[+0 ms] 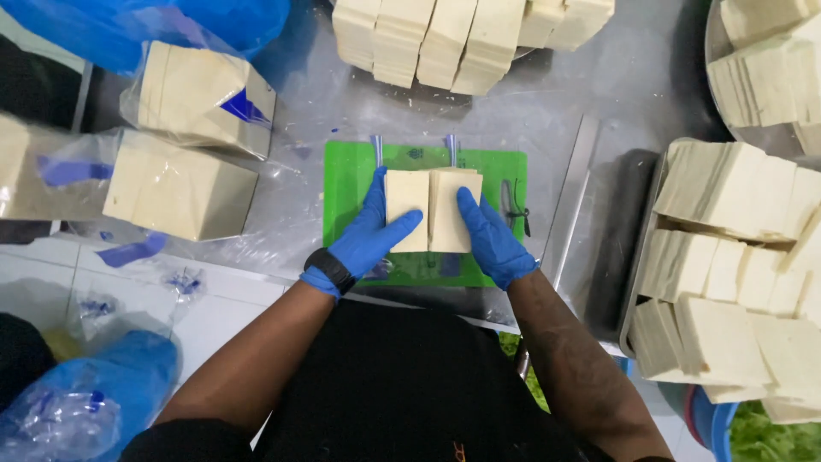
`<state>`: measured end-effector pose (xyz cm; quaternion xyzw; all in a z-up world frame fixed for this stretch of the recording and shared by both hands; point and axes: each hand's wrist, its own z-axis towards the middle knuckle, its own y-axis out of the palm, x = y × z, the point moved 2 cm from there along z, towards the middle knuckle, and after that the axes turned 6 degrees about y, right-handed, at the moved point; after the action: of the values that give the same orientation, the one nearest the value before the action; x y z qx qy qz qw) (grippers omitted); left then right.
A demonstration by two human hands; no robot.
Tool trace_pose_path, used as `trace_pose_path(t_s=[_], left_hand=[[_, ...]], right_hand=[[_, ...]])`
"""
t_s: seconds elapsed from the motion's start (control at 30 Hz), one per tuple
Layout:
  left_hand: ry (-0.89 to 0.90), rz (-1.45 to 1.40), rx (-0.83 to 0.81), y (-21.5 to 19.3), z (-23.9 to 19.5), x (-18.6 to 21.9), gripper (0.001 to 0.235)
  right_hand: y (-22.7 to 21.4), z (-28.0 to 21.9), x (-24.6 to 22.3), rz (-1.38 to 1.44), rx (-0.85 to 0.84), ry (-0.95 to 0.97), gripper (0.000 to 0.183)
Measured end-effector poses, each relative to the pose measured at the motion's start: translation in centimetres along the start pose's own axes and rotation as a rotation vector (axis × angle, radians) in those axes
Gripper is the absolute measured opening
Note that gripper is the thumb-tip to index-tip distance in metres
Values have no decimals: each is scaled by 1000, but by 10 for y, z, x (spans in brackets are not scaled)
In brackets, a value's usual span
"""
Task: The person slices blocks of cheese on a cutting board using a long knife and places the slices into plastic bags.
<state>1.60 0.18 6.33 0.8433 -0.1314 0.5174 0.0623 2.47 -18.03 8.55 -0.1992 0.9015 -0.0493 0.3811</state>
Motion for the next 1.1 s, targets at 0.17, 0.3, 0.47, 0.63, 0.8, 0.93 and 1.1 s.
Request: trace_pose_path(t_s=[0.17, 0.3, 0.47, 0.63, 0.8, 0.93, 1.1], left_hand=[[-27, -136, 108, 15, -12, 14, 93], [26, -324, 178, 12, 0, -17, 86], [15, -493, 168, 22, -15, 22, 97], [-1, -560, 171, 18, -8, 15, 94], [-60, -470, 190, 17, -26, 32, 96], [-88, -444, 145, 10, -12, -1, 90], [-72, -487, 166, 2, -10, -13, 87]], right_hand=[[5, 32, 27, 359, -70, 53, 75], [15, 49, 42, 849, -118, 165, 70], [7, 41, 24, 848, -171, 191, 87], [8, 26, 19, 856, -236, 226, 74], [17, 32, 41, 855, -218, 265, 75], [19, 17, 22, 835, -175, 274, 113], [32, 42, 67, 903, -212, 266, 85]])
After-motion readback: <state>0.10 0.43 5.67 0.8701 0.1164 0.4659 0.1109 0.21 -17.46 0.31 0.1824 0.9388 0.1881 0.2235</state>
